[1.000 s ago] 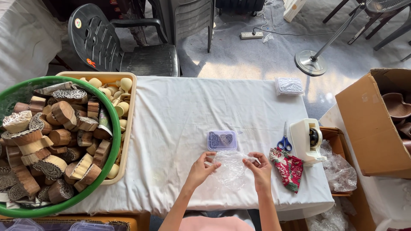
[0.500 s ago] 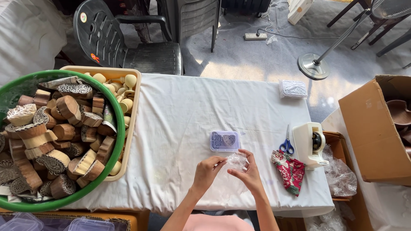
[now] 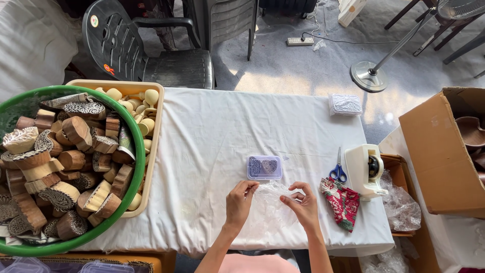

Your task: Wrapping a small plastic container in bubble wrap and securing it with tape.

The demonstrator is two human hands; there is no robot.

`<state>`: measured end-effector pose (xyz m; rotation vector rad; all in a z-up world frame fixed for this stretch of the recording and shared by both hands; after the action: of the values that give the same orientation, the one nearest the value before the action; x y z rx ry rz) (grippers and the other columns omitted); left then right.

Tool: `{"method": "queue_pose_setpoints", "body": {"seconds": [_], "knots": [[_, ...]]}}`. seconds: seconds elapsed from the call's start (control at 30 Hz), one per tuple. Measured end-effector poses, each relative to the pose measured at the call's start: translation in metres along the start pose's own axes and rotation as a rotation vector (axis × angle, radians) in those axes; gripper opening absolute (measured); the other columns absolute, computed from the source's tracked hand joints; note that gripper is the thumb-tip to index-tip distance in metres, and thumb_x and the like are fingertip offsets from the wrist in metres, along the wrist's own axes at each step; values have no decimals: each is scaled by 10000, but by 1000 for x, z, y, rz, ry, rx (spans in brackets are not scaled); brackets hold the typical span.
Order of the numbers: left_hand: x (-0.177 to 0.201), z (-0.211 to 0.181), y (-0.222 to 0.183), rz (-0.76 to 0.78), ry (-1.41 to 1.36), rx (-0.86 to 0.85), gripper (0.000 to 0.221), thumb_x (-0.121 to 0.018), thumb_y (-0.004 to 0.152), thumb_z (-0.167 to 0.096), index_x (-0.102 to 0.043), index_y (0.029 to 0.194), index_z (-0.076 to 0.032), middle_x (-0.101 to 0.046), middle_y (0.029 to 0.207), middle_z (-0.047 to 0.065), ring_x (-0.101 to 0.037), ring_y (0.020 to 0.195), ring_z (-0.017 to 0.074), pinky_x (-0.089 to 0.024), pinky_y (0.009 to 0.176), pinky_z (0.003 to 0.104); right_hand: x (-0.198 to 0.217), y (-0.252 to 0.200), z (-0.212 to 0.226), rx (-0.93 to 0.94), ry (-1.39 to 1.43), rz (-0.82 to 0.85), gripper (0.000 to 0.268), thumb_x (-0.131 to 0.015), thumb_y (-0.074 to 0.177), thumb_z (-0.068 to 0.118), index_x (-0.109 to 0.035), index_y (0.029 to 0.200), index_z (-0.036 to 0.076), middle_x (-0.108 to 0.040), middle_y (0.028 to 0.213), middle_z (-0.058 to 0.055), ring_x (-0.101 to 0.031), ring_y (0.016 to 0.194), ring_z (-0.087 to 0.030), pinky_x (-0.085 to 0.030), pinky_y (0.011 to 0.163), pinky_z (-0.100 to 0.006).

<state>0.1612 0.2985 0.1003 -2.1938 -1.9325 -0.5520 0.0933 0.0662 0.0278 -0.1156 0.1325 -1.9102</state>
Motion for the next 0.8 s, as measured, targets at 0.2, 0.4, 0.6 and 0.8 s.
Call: {"method": "queue_pose_setpoints", "body": {"seconds": [0.2,0.4,0.6,0.8], "knots": [[8,8,3,-98,43,14,145,-693,944,-185,-745,989,-57,-755,940,39,-732,767,181,-579,649,309,-6,-1,4,127,-103,10,254,-886,773,27,-687,930,24,-572,1099,-30,-555,759,-55,-502,622,-200],[8,18,1,-133,-20,44,153,-686,950,-187,-754,1003,-61,-757,947,44,-741,799,160,-597,674,285,-30,-12,51,246,-359,69,244,-818,811,37,-805,1047,98,-722,1127,-23,-609,840,-88,-525,716,-264],[26,55,7,-234,-260,193,185,-668,965,-187,-739,1050,-38,-759,947,48,-741,829,128,-625,717,279,2,-1,10,88,-146,7,298,-782,855,24,-770,1151,56,-743,1108,-100,-700,943,-138,-575,773,-289],[-18,112,-8,-3,-996,522,152,-651,948,-233,-676,1010,-96,-714,970,35,-705,917,136,-593,899,323,17,7,-14,-46,275,-182,380,-636,936,10,-623,1316,-4,-688,1218,-136,-691,985,-161,-584,869,-317]]}}
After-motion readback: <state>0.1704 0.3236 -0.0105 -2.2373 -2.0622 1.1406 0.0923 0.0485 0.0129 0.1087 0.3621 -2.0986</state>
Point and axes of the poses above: each hand's wrist, its own y-axis towards the middle knuckle, its own x-axis out of the back of the hand, z = x × y, the point moved 7 cm from there along y, towards the middle knuckle
